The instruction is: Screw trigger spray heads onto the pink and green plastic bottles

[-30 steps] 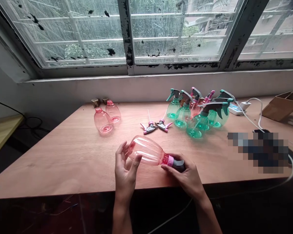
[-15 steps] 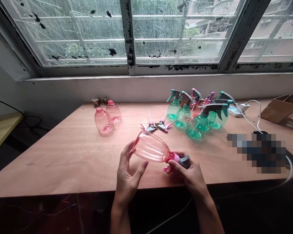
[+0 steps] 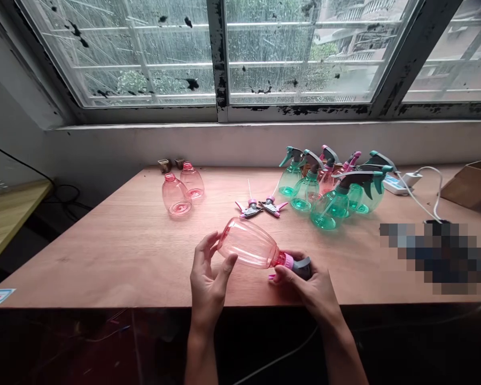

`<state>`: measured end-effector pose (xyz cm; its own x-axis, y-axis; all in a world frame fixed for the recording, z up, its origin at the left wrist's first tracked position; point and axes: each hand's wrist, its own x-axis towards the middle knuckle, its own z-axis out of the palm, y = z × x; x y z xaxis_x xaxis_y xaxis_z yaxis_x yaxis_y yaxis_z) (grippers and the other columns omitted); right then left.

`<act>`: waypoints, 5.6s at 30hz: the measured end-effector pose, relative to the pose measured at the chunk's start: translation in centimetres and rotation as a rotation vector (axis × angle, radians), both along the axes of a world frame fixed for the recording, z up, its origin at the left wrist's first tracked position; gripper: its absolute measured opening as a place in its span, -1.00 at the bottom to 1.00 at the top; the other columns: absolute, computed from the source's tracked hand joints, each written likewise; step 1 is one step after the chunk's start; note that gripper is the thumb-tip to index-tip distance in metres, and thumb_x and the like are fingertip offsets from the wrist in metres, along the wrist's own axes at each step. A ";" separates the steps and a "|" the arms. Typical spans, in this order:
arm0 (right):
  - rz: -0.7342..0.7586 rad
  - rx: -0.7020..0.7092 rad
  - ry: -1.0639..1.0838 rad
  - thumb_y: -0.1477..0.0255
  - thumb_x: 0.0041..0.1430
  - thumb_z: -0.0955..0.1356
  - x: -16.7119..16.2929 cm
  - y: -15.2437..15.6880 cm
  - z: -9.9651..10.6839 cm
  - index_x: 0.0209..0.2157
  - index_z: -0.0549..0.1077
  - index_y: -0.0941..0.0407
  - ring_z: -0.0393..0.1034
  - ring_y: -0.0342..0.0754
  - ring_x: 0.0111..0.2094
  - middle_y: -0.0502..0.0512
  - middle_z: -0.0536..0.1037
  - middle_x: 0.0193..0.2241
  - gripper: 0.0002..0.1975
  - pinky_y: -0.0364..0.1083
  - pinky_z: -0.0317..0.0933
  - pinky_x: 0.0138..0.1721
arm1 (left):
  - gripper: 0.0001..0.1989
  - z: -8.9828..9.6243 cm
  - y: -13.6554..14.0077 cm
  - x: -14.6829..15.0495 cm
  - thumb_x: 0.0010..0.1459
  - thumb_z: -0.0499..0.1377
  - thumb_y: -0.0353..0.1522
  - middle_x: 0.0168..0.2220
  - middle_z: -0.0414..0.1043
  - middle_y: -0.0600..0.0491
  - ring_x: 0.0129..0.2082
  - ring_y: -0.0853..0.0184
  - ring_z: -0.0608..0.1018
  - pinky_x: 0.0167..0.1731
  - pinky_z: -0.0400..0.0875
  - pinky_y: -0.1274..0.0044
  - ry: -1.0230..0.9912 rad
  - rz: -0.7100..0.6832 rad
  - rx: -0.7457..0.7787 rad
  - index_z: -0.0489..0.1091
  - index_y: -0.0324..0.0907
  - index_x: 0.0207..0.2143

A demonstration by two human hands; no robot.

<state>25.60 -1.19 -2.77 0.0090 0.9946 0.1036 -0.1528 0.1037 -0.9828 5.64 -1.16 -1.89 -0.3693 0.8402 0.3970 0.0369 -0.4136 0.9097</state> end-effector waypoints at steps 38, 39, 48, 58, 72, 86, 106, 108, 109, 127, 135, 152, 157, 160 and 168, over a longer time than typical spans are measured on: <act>0.001 0.107 -0.092 0.15 0.04 0.60 -0.1 0.5 0.0 -0.20 0.61 0.11 0.58 0.00 -0.36 0.03 0.65 -0.38 -0.61 -0.07 0.51 -0.28 | -0.38 0.6 -0.2 -0.2 0.17 0.38 -0.19 0.25 0.44 -0.12 0.28 0.06 0.46 0.24 0.36 0.27 0.058 -0.068 -0.042 0.32 -0.01 0.24; -0.015 0.163 -0.163 0.17 0.06 0.60 -0.1 0.5 0.0 -0.18 0.61 0.10 0.57 -0.01 -0.34 0.04 0.66 -0.35 -0.62 -0.08 0.48 -0.26 | -0.40 0.6 -0.1 -0.2 0.18 0.37 -0.15 0.23 0.46 -0.13 0.27 0.05 0.47 0.22 0.38 0.28 0.059 -0.055 -0.052 0.33 -0.03 0.23; 0.056 0.296 -0.291 0.33 0.21 0.52 -0.2 0.7 -0.6 -0.08 0.48 0.05 0.53 -0.06 -0.30 0.00 0.63 -0.26 -0.71 -0.12 0.39 -0.23 | -0.43 0.8 0.7 0.2 0.11 0.43 -0.12 0.18 0.48 -0.10 0.27 0.05 0.48 0.24 0.38 0.27 0.020 0.045 -0.055 0.43 -0.07 0.13; 0.144 0.078 0.046 0.32 0.09 0.59 -0.3 0.6 -0.6 -0.10 0.51 0.04 0.53 -0.08 -0.37 -0.07 0.55 -0.32 -0.64 -0.09 0.56 -0.31 | -0.42 1.2 0.0 0.3 0.11 0.43 -0.22 0.26 0.41 -0.10 0.35 0.04 0.38 0.35 0.24 0.23 -0.014 -0.038 -0.026 0.41 -0.08 0.17; 0.020 0.452 -0.245 0.31 0.09 0.61 0.0 0.0 -1.0 -0.11 0.59 0.02 0.57 -0.09 -0.38 -0.03 0.68 -0.33 -0.67 -0.19 0.38 -0.31 | -0.31 0.8 0.6 0.0 0.07 0.39 0.02 0.18 0.51 -0.16 0.18 0.01 0.54 0.16 0.46 0.27 -0.087 -0.027 -0.040 0.43 -0.15 0.14; 0.005 0.126 0.148 0.15 0.29 0.47 0.0 0.5 -0.4 -0.19 0.51 0.08 0.58 -0.07 -0.52 -0.05 0.60 -0.52 -0.71 -0.12 0.50 -0.41 | -0.25 1.2 -0.6 -0.3 0.12 0.42 -0.30 0.46 0.16 0.02 0.49 0.04 0.13 0.47 -0.02 0.24 0.136 -0.174 0.069 0.31 0.08 0.35; 0.066 -0.006 0.151 0.28 0.05 0.62 0.2 0.2 0.2 -0.12 0.51 0.11 0.61 -0.04 -0.49 -0.04 0.63 -0.42 -0.58 -0.03 0.59 -0.35 | -0.27 0.6 -0.2 -0.1 0.11 0.44 -0.47 0.38 0.31 0.00 0.43 0.12 0.27 0.41 0.16 0.24 0.082 -0.192 0.146 0.33 0.11 0.27; 0.058 0.006 0.156 0.28 0.06 0.62 0.1 0.2 0.3 -0.13 0.51 0.10 0.60 -0.05 -0.49 -0.04 0.62 -0.41 -0.59 -0.03 0.60 -0.35 | -0.28 0.8 -0.3 0.0 0.12 0.43 -0.46 0.40 0.28 0.00 0.45 0.11 0.25 0.42 0.13 0.23 0.078 -0.203 0.133 0.33 0.11 0.28; 0.060 0.011 0.150 0.28 0.07 0.61 0.1 0.2 0.3 -0.13 0.51 0.10 0.60 -0.04 -0.48 -0.04 0.62 -0.40 -0.60 -0.03 0.60 -0.34 | -0.30 0.9 -0.3 0.0 0.13 0.42 -0.43 0.41 0.26 -0.01 0.45 0.11 0.24 0.43 0.12 0.23 0.073 -0.202 0.120 0.32 0.10 0.28; 0.025 0.016 0.122 0.07 0.30 0.45 0.2 0.5 0.2 -0.18 0.49 0.11 0.60 0.01 -0.49 0.01 0.59 -0.53 -0.63 -0.04 0.58 -0.46 | -0.31 0.4 0.2 -0.2 0.12 0.44 -0.24 0.32 0.30 -0.04 0.33 0.06 0.38 0.35 0.21 0.26 0.211 -0.082 -0.062 0.35 0.04 0.29; -0.040 0.194 0.046 0.22 0.18 0.55 0.5 0.3 -0.7 -0.16 0.63 0.02 0.61 0.06 -0.19 0.10 0.66 -0.20 -0.75 -0.01 0.59 -0.20 | -0.29 0.6 -0.3 -0.3 0.19 0.38 -0.21 0.39 0.26 -0.06 0.38 0.03 0.31 0.36 0.17 0.22 0.203 -0.157 -0.024 0.26 0.05 0.34; 0.008 0.094 0.261 0.33 0.24 0.54 1.0 0.3 -2.0 -0.06 0.62 0.01 0.64 0.00 -0.39 0.02 0.68 -0.30 -0.76 0.08 0.63 -0.22 | -0.39 0.3 -0.3 0.0 0.03 0.48 -0.44 0.39 0.26 -0.09 0.42 0.08 0.30 0.43 0.07 0.19 0.009 -0.173 0.104 0.34 -0.01 0.10; -0.093 0.283 0.106 0.31 0.07 0.62 0.8 0.3 -1.5 -0.15 0.70 -0.04 0.62 0.11 -0.16 0.07 0.69 -0.16 -0.73 0.09 0.58 -0.12 | -0.27 0.5 -0.7 -0.2 0.11 0.43 -0.18 0.38 0.26 -0.18 0.39 -0.01 0.33 0.38 0.15 0.15 0.035 -0.179 -0.003 0.25 -0.04 0.27; -0.085 0.392 -0.010 0.32 0.05 0.64 1.0 0.1 -1.6 -0.16 0.72 -0.10 0.59 0.10 -0.06 0.06 0.71 -0.13 -0.72 -0.01 0.50 -0.05 | -0.19 0.7 -0.9 -0.2 0.11 0.37 0.00 0.32 0.34 -0.21 0.31 -0.07 0.42 0.29 0.30 0.19 0.019 -0.183 -0.072 0.28 -0.11 0.32; -0.134 0.297 0.022 0.18 0.13 0.58 1.6 0.3 -2.6 -0.06 0.68 -0.12 0.60 0.00 -0.17 0.01 0.72 -0.15 -0.68 -0.15 0.44 -0.14 | -0.22 0.6 -0.6 -0.3 0.08 0.45 -0.16 0.38 0.28 -0.15 0.36 -0.03 0.37 0.32 0.28 0.20 0.041 -0.239 -0.044 0.31 -0.04 0.31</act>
